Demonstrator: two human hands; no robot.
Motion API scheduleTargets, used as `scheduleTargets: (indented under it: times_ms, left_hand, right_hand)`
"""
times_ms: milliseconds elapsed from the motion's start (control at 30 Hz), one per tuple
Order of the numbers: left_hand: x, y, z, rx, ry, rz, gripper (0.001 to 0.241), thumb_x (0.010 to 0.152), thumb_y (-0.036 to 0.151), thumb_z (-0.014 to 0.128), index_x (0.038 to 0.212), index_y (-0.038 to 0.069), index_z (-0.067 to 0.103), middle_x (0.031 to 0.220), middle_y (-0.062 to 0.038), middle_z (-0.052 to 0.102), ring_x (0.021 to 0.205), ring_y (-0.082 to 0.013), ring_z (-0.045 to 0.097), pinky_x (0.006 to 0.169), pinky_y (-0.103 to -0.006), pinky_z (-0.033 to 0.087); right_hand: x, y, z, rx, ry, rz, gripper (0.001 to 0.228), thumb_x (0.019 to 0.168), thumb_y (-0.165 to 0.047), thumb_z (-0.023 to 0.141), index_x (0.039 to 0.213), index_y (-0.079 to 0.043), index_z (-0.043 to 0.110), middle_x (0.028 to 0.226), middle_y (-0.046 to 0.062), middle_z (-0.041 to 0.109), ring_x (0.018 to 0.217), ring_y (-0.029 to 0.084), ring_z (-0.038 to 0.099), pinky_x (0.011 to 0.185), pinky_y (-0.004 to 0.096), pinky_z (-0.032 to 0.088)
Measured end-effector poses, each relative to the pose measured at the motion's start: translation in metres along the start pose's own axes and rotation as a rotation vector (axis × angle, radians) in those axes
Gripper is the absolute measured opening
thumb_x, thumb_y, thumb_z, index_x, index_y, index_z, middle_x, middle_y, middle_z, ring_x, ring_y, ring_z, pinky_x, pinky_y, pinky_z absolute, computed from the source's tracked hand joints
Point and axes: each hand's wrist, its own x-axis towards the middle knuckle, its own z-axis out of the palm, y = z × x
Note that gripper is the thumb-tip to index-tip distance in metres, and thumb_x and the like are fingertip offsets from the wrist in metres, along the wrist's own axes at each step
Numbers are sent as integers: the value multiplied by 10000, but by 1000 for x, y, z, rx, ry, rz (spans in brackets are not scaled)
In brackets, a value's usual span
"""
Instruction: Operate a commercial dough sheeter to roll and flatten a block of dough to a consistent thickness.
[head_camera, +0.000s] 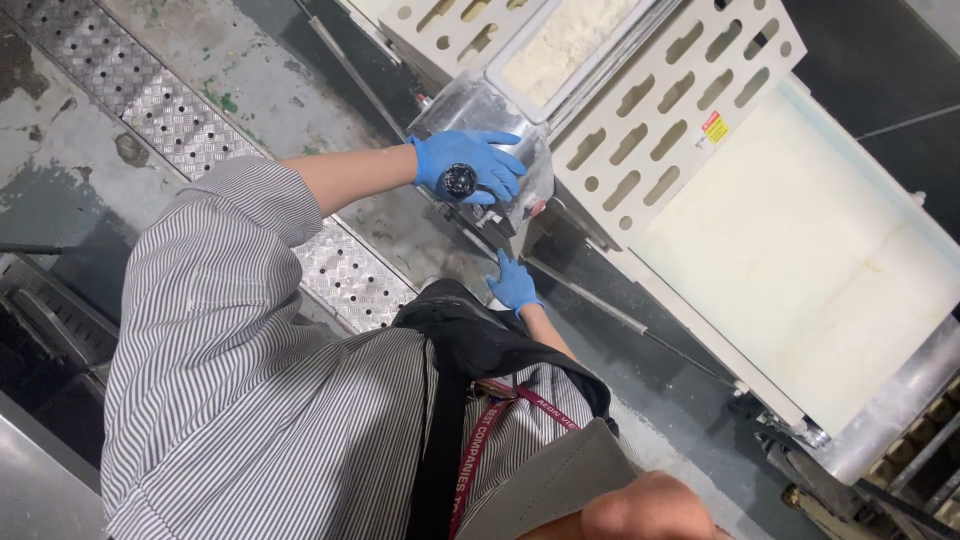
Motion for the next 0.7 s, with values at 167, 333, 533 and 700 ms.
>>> scheduleTargets:
  times_ms: [167,333,533,700]
  left_hand:
    - [-1,0,4,9,29,-1,203,938,305,652,1118,240,721,1214,45,695,1281,-192,599,1244,-505,317]
    - [5,3,3,-11,126,15,332,905,451,712,1131,208,710,1238,-40,658,1276,-239,573,1204,-531,294]
    - [4,0,6,-31,153,81,358,844,451,707,1087,188,693,1209,-56,646,1245,-256,567,1194,-523,286]
    - [8,3,-1,55,-25,95,291,923,426,691,993,144,668,1131,-49,667,1231,-269,586,1229,-481,331]
  right_hand:
    - [22,7,39,-26,-15,26,1217,728,-414,834,1643,-78,104,1582,268,338,1338,476,485,1093,503,449]
    - [39,12,51,19,-84,117,1167,778,-449,808,1639,-111,95,1671,223,202,1399,500,402,1115,541,411]
    - [32,-5,37,96,-48,154,1145,774,-453,822,1630,-123,135,1685,172,201,1385,503,414,1115,559,412]
    - [30,-11,35,66,-44,236,1126,776,-405,825,1636,-151,144,1691,155,187,1373,491,427,1095,566,430]
